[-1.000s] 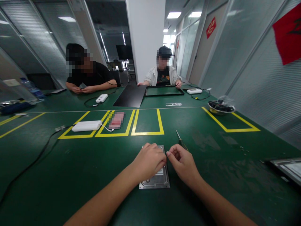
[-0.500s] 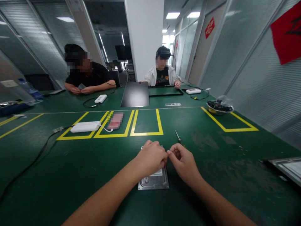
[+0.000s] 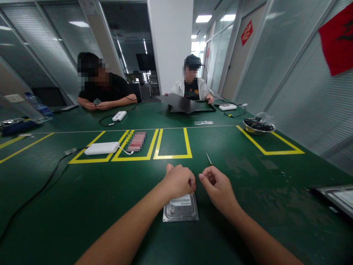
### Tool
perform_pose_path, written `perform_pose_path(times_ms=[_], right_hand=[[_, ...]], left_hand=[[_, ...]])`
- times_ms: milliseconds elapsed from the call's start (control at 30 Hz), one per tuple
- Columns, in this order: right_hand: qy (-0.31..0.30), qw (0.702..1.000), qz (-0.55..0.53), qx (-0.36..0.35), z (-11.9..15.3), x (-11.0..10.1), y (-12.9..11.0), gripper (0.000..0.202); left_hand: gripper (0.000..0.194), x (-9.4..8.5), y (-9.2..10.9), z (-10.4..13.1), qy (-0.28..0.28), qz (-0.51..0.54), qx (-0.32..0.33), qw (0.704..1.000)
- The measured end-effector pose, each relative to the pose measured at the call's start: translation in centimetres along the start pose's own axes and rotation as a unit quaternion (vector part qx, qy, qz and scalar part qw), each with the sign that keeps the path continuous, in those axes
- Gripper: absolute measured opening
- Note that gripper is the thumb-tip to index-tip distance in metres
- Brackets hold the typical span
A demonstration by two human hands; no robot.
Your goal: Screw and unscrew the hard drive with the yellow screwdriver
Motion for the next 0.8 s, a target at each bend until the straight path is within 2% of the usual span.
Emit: perform_pose_path(times_ms=[100, 200, 300, 533, 667, 800], right_hand=[[0.006, 1.0, 0.001, -0.002, -0.1, -0.3, 0.1, 0.024], [0.009, 1.0, 0.004, -0.004, -0.2, -0.5, 0.0, 0.025], [0.009, 1.0, 0.018, -0.005, -0.1, -0.6, -0.1, 0.026], [0.007, 0.992, 0.13, -0.005, -0.5, -1.3, 0.0, 0.023], [0.018, 0.966, 0.257, -0.003, -0.7, -2.3, -0.2, 0.022], [0.017, 0.922, 0.386, 0.014, -0.8, -3.0, -0.6, 0.025]], left_hand=[[0.012, -0.3, -0.1, 0.7, 0.018, 0.004, -0.004, 1.0], [0.018, -0.6, -0.4, 1.9, 0.055, 0.014, -0.007, 0.998], [0.016, -0.8, -0.8, 3.4, 0.091, 0.024, -0.003, 0.996], [0.009, -1.0, -0.4, 7.0, 0.133, 0.035, 0.046, 0.989], [0.014, -0.5, -0.1, 8.0, 0.136, -0.006, 0.074, 0.988], [0.016, 0.1, 0.0, 8.6, 0.152, -0.01, 0.123, 0.981]])
Point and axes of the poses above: each hand's wrist, its own z-axis away from the middle knuckle, its own x-axis out of the palm, y = z × x, the point moved 10 cm from there along -z, towards the middle knuckle, and after that the axes turned 3 degrees about -y, right-handed, at the moved point
